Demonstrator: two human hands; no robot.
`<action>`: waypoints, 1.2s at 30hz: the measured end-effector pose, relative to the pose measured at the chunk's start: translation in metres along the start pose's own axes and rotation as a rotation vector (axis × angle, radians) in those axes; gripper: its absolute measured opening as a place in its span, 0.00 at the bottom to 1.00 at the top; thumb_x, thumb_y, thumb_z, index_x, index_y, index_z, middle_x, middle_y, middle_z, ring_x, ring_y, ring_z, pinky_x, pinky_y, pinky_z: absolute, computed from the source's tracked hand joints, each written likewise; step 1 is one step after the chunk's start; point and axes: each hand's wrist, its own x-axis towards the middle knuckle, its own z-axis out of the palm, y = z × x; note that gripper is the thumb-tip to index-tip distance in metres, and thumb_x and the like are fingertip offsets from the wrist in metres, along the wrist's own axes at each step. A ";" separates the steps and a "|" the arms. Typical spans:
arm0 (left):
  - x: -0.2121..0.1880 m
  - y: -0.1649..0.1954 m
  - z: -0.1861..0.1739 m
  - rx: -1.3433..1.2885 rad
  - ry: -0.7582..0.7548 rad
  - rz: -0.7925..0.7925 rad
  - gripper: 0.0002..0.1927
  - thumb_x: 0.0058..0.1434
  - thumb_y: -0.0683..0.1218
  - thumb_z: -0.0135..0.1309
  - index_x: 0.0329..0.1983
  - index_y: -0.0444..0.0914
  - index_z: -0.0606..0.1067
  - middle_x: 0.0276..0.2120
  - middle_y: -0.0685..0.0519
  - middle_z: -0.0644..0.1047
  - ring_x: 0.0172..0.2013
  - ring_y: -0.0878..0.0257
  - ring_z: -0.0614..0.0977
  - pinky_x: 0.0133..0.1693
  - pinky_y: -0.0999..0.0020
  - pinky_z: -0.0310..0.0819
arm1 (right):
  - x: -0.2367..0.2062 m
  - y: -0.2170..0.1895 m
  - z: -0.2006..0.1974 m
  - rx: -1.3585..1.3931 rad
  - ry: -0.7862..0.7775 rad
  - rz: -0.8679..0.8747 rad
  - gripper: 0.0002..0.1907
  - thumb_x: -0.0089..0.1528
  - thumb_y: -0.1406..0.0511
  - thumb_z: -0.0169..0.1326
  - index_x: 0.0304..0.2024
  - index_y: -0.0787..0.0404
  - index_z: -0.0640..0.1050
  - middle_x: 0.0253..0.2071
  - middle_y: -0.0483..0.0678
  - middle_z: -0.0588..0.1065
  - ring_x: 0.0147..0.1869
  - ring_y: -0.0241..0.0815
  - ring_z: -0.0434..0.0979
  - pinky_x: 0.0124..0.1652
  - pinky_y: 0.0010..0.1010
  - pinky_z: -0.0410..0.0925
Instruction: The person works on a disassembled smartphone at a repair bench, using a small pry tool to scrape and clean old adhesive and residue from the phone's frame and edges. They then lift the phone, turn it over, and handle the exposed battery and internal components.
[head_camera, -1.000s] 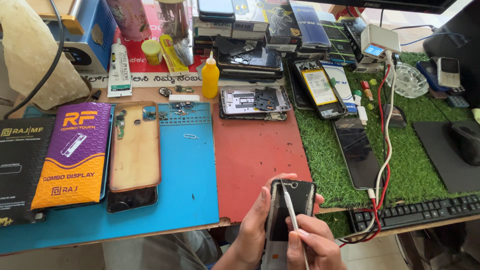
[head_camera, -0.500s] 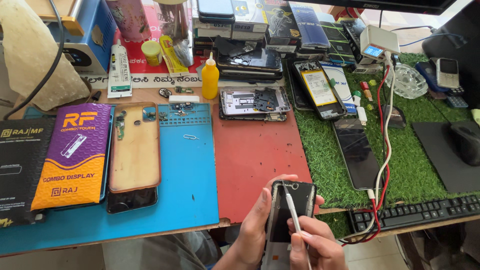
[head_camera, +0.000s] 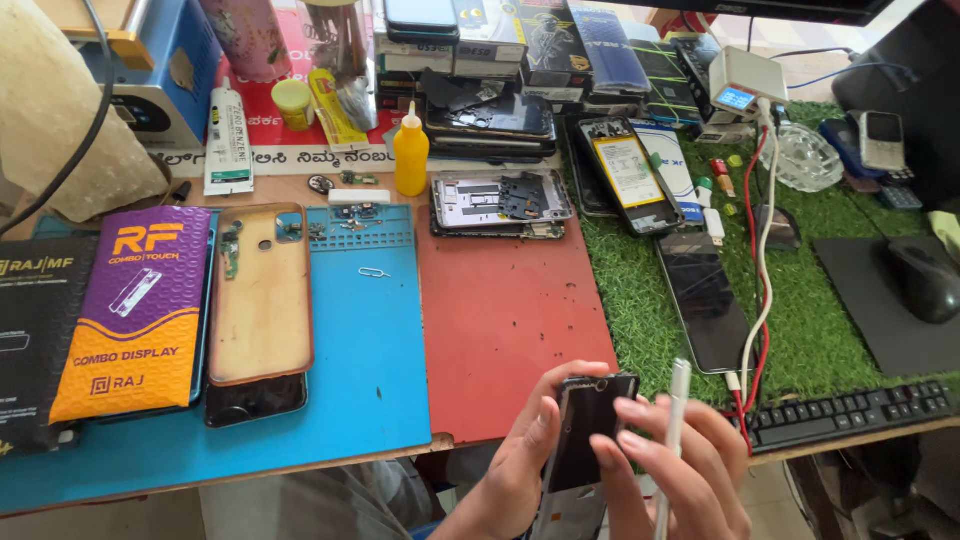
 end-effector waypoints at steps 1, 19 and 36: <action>-0.002 -0.001 -0.001 0.060 0.032 0.000 0.32 0.76 0.62 0.34 0.73 0.36 0.60 0.62 0.46 0.70 0.63 0.61 0.72 0.66 0.62 0.63 | 0.008 -0.006 0.003 0.010 -0.002 0.017 0.15 0.57 0.69 0.66 0.42 0.59 0.75 0.45 0.49 0.80 0.53 0.51 0.79 0.55 0.39 0.73; -0.002 -0.025 0.002 0.107 0.147 -0.051 0.28 0.75 0.57 0.32 0.72 0.37 0.59 0.66 0.50 0.65 0.70 0.65 0.61 0.70 0.67 0.47 | 0.020 0.002 0.019 0.306 -0.073 0.235 0.13 0.64 0.75 0.58 0.42 0.62 0.66 0.42 0.53 0.78 0.45 0.41 0.81 0.45 0.26 0.74; -0.007 0.012 0.017 -0.246 0.221 0.146 0.31 0.73 0.62 0.31 0.72 0.40 0.57 0.56 0.36 0.73 0.45 0.50 0.83 0.43 0.60 0.80 | 0.009 0.037 0.036 0.604 -0.072 0.654 0.10 0.67 0.71 0.55 0.44 0.62 0.66 0.40 0.54 0.76 0.35 0.33 0.69 0.33 0.22 0.62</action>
